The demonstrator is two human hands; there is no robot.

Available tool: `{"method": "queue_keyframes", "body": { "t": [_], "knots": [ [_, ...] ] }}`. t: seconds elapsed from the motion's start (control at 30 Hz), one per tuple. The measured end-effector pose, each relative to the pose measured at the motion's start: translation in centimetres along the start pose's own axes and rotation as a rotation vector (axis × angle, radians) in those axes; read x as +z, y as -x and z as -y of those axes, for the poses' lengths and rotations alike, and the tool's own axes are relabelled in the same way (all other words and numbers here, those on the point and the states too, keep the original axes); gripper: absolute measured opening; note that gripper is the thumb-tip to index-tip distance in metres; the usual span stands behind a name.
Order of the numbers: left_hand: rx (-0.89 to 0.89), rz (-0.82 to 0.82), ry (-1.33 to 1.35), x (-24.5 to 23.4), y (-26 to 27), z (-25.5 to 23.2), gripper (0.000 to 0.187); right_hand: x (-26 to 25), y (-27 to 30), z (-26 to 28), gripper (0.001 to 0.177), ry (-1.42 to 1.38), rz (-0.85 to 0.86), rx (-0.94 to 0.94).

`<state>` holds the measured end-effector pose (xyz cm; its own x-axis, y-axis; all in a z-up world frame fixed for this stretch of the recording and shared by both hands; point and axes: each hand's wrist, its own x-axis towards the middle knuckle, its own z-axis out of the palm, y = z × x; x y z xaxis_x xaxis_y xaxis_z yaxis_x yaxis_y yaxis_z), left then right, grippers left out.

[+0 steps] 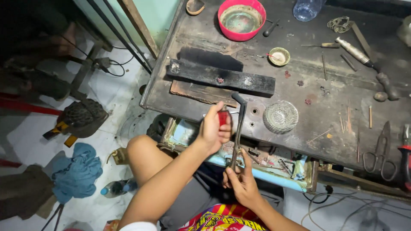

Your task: Soldering small metal jewelry components using a gas torch and tweezers

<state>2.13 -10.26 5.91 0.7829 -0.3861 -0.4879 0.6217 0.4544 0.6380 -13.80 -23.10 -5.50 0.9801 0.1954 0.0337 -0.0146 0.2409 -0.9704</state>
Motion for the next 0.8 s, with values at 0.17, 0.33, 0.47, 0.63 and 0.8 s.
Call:
{"method": "queue_keyframes", "body": {
  "t": [0.17,0.33,0.47,0.63,0.8],
  "knots": [
    [-0.052,0.012,0.056,1.0,-2.8,0.6,0.043,1.2,-0.8,1.2,0.076,0.058,0.025,-0.055],
    [-0.064,-0.106,0.003,-1.6,-1.9,2.7,0.044,2.1,-1.6,2.5,0.078,0.110,0.030,-0.071],
    [0.569,-0.304,-0.747,-4.4,2.9,3.5,0.034,3.1,-2.9,4.1,0.075,0.185,0.023,-0.099],
    [0.997,-0.641,-1.594,-6.0,8.3,4.4,0.035,4.7,-4.3,5.2,0.075,0.232,0.030,-0.014],
    [0.959,-0.426,-1.067,-4.9,9.0,5.5,0.017,6.2,-5.6,6.6,0.075,0.419,0.113,0.084]
  ]
}}
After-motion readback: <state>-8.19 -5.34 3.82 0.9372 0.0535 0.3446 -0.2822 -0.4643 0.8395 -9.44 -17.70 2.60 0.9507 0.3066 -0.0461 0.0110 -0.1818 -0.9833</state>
